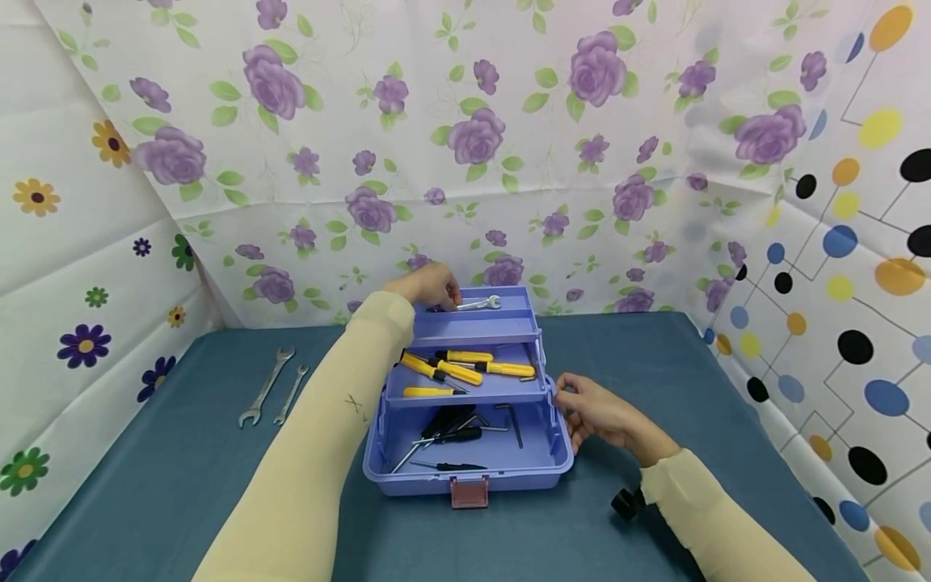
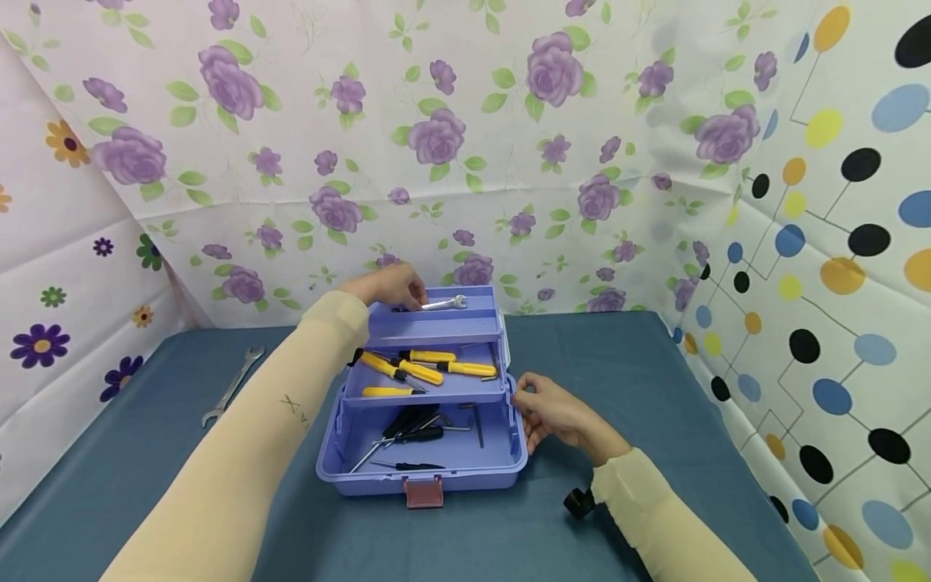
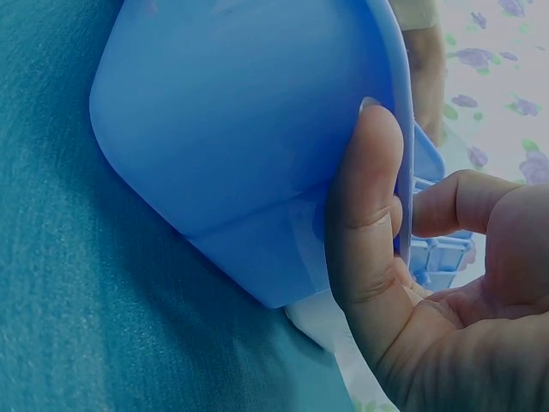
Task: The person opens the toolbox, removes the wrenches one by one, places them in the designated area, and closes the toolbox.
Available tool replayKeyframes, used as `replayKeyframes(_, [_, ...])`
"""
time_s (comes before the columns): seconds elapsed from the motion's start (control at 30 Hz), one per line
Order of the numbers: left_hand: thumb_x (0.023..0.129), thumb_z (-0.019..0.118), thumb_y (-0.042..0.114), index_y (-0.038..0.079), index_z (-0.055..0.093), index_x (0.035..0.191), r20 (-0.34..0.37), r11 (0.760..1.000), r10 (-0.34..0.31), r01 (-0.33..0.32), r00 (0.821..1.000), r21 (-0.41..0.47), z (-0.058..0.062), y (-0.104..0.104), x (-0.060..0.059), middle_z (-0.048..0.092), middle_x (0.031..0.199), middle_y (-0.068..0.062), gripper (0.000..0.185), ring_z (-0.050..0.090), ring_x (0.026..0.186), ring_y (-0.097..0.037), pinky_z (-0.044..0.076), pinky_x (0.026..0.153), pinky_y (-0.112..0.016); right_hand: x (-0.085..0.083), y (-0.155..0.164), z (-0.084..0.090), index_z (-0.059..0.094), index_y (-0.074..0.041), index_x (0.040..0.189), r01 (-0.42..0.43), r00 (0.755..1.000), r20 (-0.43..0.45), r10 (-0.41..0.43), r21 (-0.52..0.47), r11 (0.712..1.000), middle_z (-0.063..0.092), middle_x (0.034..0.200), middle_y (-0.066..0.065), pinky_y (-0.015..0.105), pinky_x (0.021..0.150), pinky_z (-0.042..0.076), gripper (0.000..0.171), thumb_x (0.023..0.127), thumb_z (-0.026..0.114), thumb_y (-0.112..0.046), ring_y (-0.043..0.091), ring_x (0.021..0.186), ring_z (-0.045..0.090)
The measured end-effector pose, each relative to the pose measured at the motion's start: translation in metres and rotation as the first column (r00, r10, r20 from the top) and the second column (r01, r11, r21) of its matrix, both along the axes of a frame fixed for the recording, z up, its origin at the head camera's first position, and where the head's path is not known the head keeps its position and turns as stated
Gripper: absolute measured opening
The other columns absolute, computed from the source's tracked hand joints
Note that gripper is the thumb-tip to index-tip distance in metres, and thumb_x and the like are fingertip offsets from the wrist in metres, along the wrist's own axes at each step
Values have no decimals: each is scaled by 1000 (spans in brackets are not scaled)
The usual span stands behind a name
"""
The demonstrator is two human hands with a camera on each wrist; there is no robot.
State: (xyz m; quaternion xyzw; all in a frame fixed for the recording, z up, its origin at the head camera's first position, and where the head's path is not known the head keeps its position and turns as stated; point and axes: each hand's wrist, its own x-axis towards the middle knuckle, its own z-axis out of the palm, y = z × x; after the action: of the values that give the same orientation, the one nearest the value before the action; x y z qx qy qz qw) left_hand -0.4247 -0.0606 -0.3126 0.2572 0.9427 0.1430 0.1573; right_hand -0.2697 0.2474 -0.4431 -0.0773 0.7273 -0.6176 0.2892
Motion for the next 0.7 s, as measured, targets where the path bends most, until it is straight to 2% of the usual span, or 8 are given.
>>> replayKeyframes(0.3, [101, 70, 11, 6, 74, 96, 7, 1000, 14, -14, 1000, 11, -2, -2, -2, 65, 88, -3, 8, 53, 79, -16, 48, 76, -31, 0, -1, 0, 40, -1, 117, -3, 1000, -3, 3, 0, 1000, 61, 77, 13, 36, 51, 60, 21, 106, 49, -18, 19, 54, 62])
replayKeyframes(0.53, [100, 71, 10, 5, 73, 99, 15, 998, 40, -41, 999, 43, 0, -6, 0, 66, 94, -5, 6, 53, 81, -18, 49, 77, -33, -1, -1, -1, 39, -1, 117, -4, 1000, 2, 4, -1, 1000, 62, 76, 13, 36, 51, 60, 23, 105, 50, -17, 19, 54, 63])
replayKeyframes(0.7, [99, 72, 8, 2, 72, 103, 24, 992, 49, -51, 999, 119, 4, -10, 0, 67, 95, -6, 7, 54, 79, -17, 49, 76, -31, -1, 0, -1, 39, -1, 117, -1, 1000, 0, 1, 0, 1000, 62, 76, 13, 36, 51, 60, 22, 105, 49, -17, 19, 54, 62])
